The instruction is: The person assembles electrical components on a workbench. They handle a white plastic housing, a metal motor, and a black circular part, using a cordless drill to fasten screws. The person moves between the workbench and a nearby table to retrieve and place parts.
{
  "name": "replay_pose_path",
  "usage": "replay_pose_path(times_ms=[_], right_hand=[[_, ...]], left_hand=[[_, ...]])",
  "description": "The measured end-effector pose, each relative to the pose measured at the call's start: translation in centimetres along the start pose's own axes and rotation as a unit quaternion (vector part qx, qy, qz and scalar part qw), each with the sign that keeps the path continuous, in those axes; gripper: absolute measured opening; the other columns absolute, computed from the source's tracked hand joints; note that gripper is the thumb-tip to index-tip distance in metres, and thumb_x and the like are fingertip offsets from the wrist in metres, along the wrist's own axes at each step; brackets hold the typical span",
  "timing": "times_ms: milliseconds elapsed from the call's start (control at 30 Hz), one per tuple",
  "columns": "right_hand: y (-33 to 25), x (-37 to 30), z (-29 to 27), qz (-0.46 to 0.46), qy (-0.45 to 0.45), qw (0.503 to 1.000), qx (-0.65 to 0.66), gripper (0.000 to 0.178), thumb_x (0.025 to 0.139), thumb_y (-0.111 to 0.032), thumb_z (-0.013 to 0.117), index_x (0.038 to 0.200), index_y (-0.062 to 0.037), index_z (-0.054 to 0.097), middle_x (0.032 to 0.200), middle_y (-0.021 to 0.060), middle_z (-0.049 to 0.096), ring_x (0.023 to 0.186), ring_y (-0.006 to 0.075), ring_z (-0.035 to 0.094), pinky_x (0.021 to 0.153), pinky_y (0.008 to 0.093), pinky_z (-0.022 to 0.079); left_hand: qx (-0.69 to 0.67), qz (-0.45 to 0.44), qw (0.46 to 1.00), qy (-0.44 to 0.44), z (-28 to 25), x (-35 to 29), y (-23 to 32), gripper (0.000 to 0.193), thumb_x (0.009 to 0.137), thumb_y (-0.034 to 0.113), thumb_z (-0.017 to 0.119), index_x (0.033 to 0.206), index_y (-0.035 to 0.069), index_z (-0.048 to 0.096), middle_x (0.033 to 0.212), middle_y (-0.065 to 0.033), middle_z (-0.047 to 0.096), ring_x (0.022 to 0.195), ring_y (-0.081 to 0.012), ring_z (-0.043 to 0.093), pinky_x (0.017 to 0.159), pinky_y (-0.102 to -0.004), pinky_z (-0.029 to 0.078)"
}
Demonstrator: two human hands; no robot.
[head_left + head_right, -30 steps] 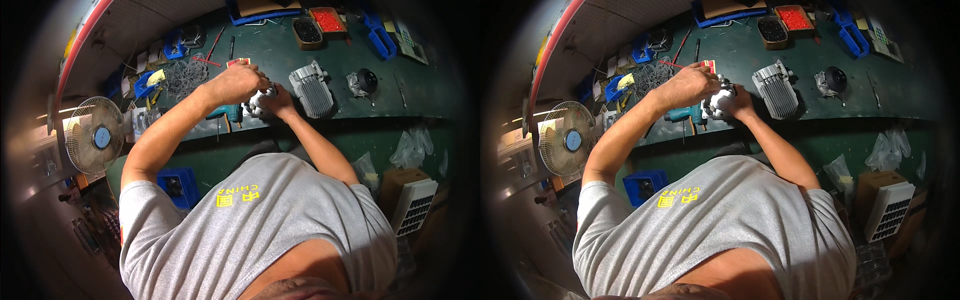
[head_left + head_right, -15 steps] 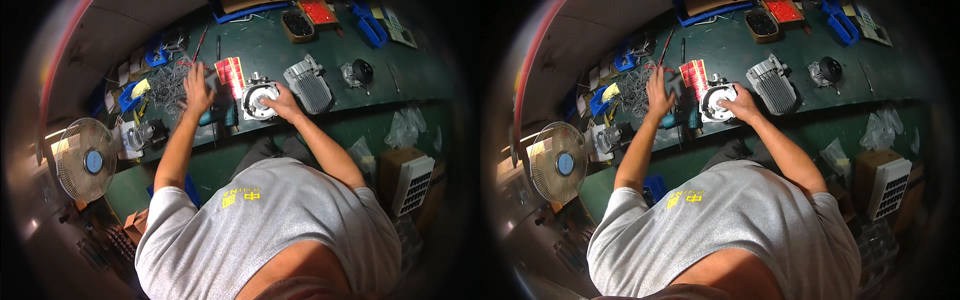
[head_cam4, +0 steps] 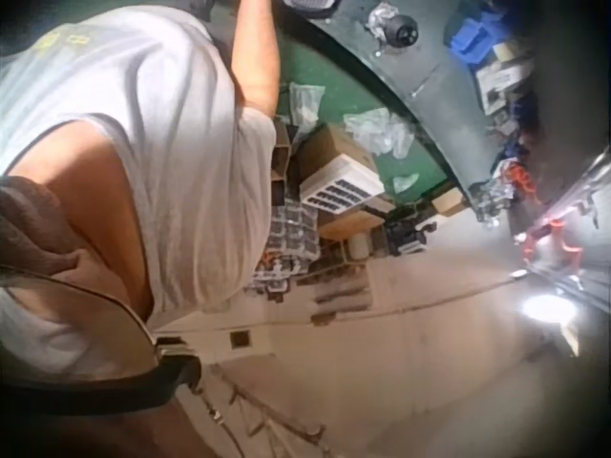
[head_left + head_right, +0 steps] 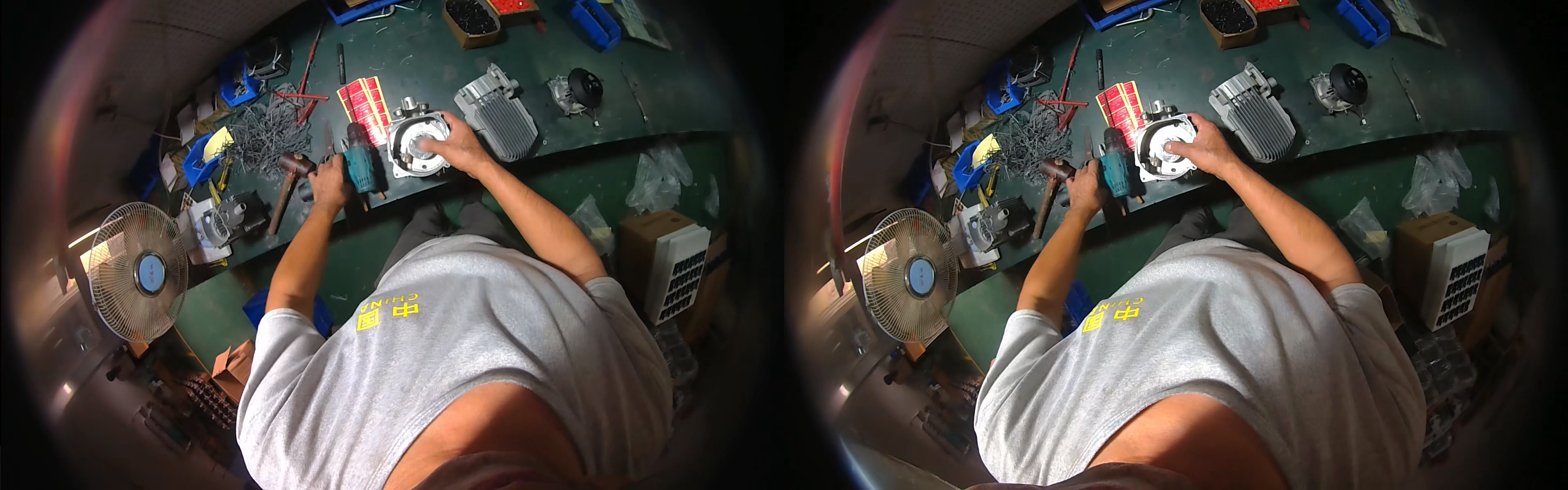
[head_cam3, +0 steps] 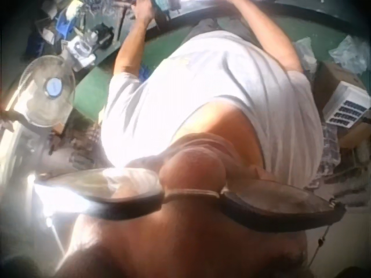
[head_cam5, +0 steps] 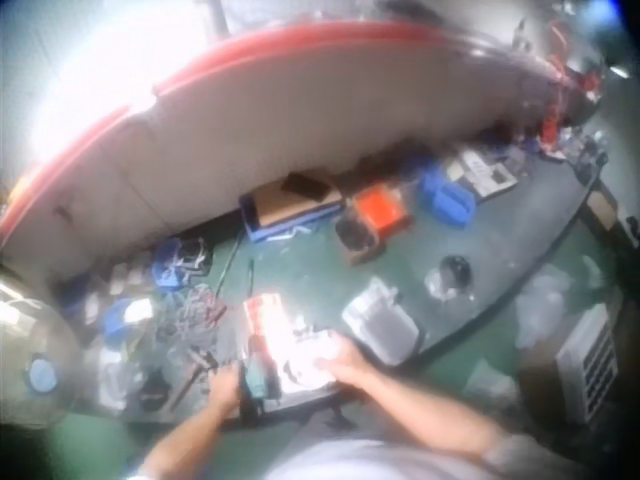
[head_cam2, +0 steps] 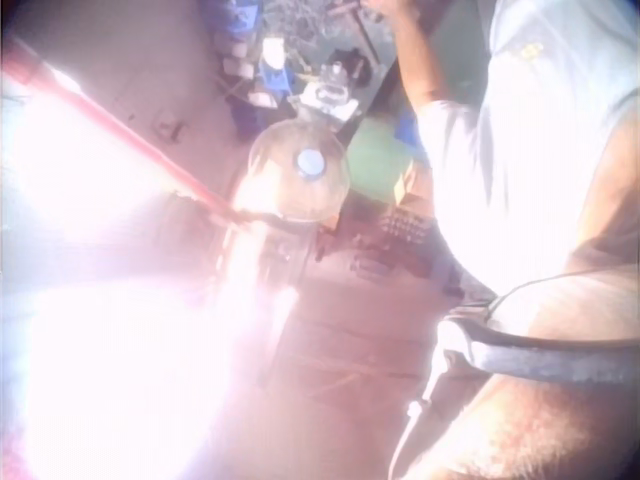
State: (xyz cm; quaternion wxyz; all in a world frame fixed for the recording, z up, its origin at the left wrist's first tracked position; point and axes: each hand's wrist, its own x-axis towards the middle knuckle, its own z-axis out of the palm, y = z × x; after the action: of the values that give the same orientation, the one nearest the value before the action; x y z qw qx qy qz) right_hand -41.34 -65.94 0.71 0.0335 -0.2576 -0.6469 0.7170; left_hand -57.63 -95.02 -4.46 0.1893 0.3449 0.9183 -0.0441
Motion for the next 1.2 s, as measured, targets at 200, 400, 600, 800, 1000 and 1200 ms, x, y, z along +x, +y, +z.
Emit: replay_pose_path(times_ms=[200,400,600,800,1000,1200], right_hand=[[2.2,0.8,-0.1,0.0,-0.001,1.0,-0.017,0.057,0.08,-0.011,0.084,0.129,0.0011,0.057,0.11,0.0091,0.071,0.1,0.0156,0.067,0.09,0.0309,0.055],[2.1,0.8,0.3,0.001,0.001,1.0,0.014,0.056,0.08,-0.01,0.084,0.128,0.0015,0.057,0.108,0.0093,0.071,0.098,0.0154,0.067,0.089,0.0307,0.055],[1.9,0.7,0.0,-0.025,0.021,0.997,-0.065,0.058,0.077,-0.016,0.084,0.125,0.0017,0.059,0.106,0.0105,0.072,0.096,0.0176,0.068,0.088,0.0319,0.054],[0.8,0.5,-0.2,-0.009,0.037,0.998,-0.051,0.065,0.067,-0.019,0.085,0.124,0.0019,0.063,0.108,0.0178,0.073,0.1,0.0277,0.071,0.091,0.0369,0.055],[0.3,0.3,-0.2,-0.013,0.041,0.997,-0.067,0.062,0.068,-0.018,0.084,0.123,0.0022,0.063,0.107,0.018,0.074,0.099,0.0277,0.071,0.091,0.0373,0.055],[1.5,0.6,-0.5,-0.06,0.029,0.996,-0.06,0.057,0.075,-0.021,0.084,0.123,0.0004,0.061,0.104,0.0152,0.074,0.099,0.0253,0.071,0.088,0.0366,0.054]], left_hand=[[-0.207,-0.061,0.971,0.099,-14.5,-8.8,1.8,0.051,0.083,0.016,0.073,0.13,0.014,0.055,0.101,-0.0254,0.07,0.099,-0.0431,0.068,0.085,-0.0464,0.053],[-0.317,0.063,0.942,0.088,-22.2,-13.9,1.7,0.043,0.086,-0.001,0.073,0.128,0.003,0.063,0.113,-0.0061,0.07,0.096,-0.0159,0.065,0.088,-0.0317,0.052],[-0.39,0.012,0.921,0.015,-26.0,-13.0,7.7,0.036,0.086,0.005,0.079,0.12,0.004,0.07,0.111,-0.0075,0.073,0.1,-0.0151,0.068,0.089,-0.0321,0.054],[-0.355,0.045,0.934,-0.002,-25.8,-10.0,10.0,0.031,0.088,0.012,0.078,0.117,0.004,0.071,0.104,-0.008,0.074,0.094,-0.015,0.068,0.086,-0.033,0.055],[-0.347,0.068,0.935,0.001,-25.9,-9.1,10.4,0.03,0.087,0.016,0.08,0.114,0.005,0.071,0.102,-0.0096,0.075,0.093,-0.0187,0.071,0.085,-0.0347,0.056],[-0.145,0.135,0.98,-0.034,-30.0,-6.4,11.7,0.03,0.086,0.027,0.079,0.111,0.011,0.072,0.096,-0.014,0.074,0.091,-0.0341,0.071,0.08,-0.0422,0.056]])
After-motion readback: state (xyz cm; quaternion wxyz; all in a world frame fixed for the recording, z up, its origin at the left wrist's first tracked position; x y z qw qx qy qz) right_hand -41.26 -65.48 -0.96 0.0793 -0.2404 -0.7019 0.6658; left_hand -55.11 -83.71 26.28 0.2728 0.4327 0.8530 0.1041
